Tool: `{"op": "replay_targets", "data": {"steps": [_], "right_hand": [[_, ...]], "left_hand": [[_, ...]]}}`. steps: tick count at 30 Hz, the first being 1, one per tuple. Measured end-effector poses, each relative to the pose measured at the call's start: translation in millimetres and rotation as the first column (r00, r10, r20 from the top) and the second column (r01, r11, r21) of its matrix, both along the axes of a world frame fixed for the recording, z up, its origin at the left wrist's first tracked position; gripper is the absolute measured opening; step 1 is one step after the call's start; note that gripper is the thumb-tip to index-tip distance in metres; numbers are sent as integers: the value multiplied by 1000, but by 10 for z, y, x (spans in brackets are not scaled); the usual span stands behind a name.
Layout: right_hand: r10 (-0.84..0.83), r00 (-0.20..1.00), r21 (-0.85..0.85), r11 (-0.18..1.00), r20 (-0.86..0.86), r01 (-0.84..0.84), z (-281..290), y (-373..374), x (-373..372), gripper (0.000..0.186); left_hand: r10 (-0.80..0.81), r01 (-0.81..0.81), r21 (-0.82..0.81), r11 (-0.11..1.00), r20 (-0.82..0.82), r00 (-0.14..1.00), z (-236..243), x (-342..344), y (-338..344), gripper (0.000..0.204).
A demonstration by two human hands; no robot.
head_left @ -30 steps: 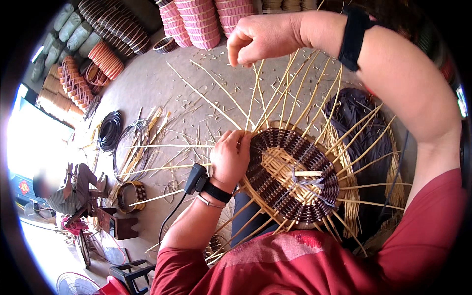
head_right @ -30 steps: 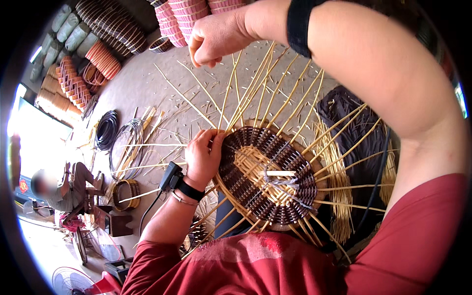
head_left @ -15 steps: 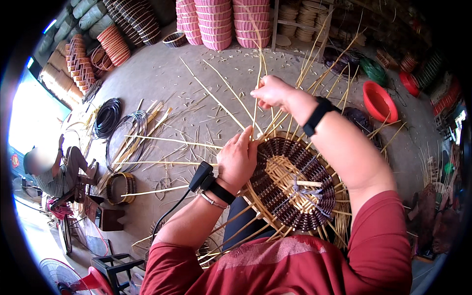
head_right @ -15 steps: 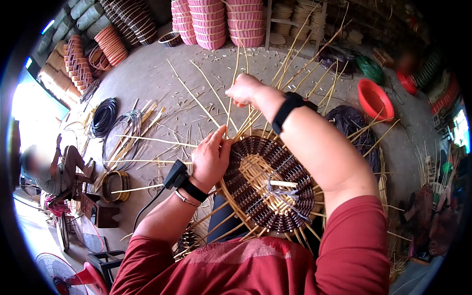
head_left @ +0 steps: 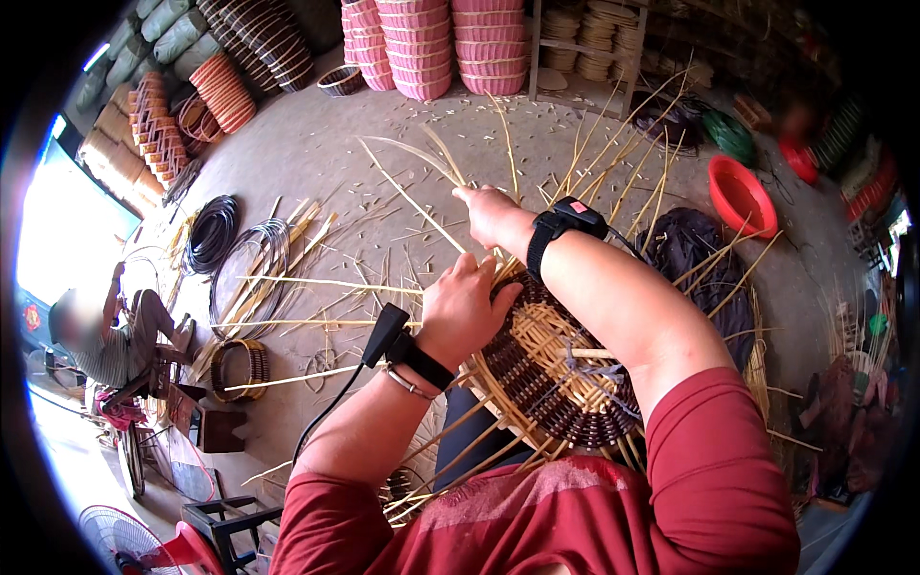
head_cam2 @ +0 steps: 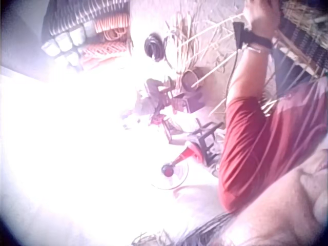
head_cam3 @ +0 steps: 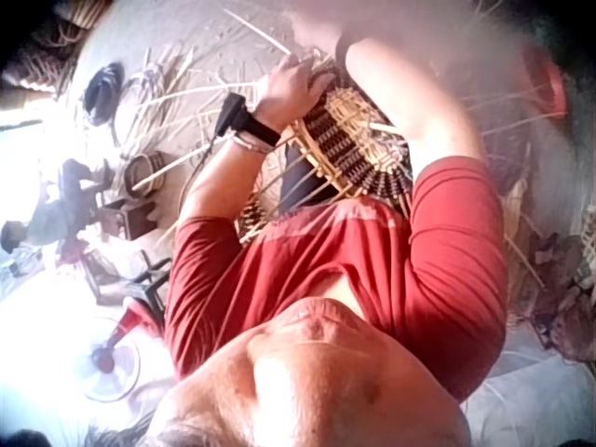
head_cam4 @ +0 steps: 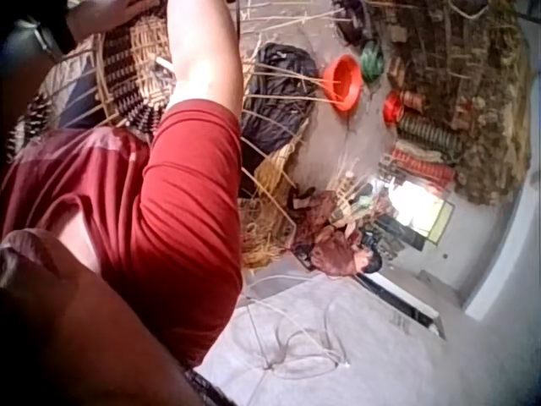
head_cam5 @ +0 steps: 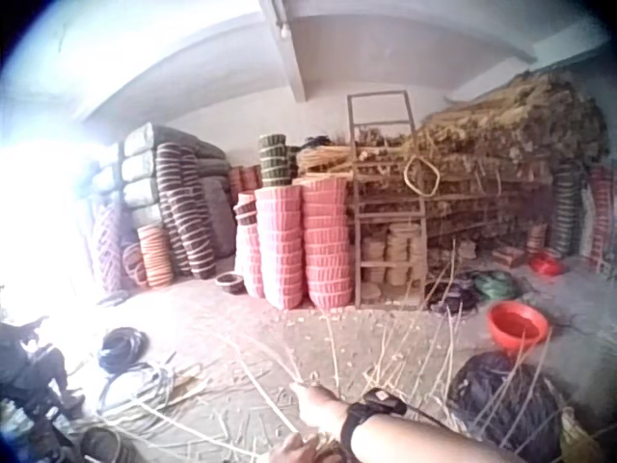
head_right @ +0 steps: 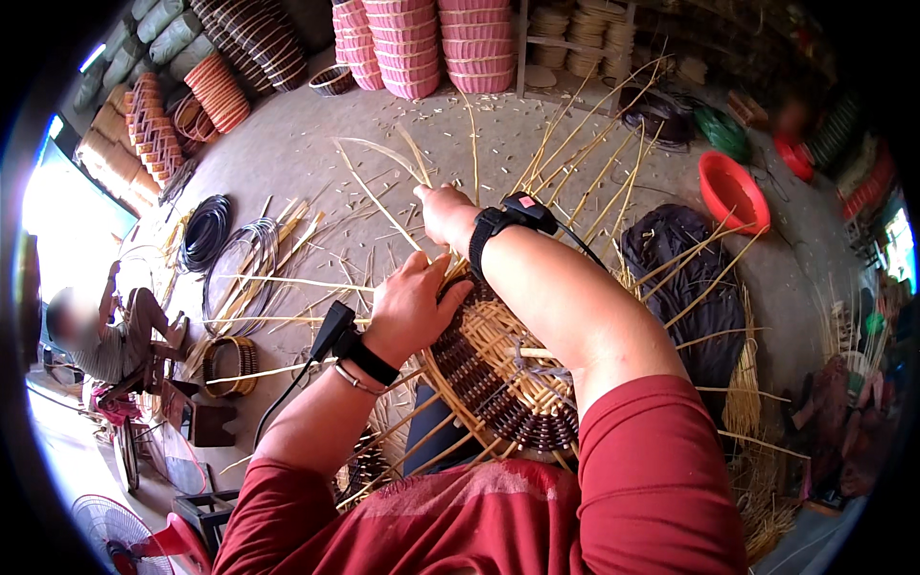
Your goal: The person weaves a wicker basket by hand, threading long wooden strips through a pre-formed base and around vertical spokes.
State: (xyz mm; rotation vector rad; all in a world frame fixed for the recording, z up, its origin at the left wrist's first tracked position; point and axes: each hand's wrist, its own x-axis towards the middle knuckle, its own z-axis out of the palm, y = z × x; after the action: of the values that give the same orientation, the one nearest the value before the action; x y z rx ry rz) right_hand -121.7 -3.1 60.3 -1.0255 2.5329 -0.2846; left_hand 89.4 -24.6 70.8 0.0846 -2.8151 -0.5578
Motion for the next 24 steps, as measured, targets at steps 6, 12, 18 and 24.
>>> {"op": "replay_targets", "data": {"steps": [6, 12, 18, 24], "right_hand": [[-353, 782, -299, 781, 513, 548, 324, 326, 13, 73], [-198, 783, -364, 800, 590, 477, 816, 900, 89, 24], [-217, 858, -495, 740, 465, 456, 842, 1482, 494, 22], [-138, 602, -485, 465, 786, 740, 637, 1900, 796, 20]], "left_hand": [[-55, 53, 28, 998, 66, 996, 49, -69, -2, 39], [-98, 97, 22, 995, 15, 995, 80, -50, -25, 25], [-176, 178, 34, 983, -47, 983, 129, -87, 10, 26], [-199, 201, 49, 978, -50, 979, 199, 36, 2, 27]]}}
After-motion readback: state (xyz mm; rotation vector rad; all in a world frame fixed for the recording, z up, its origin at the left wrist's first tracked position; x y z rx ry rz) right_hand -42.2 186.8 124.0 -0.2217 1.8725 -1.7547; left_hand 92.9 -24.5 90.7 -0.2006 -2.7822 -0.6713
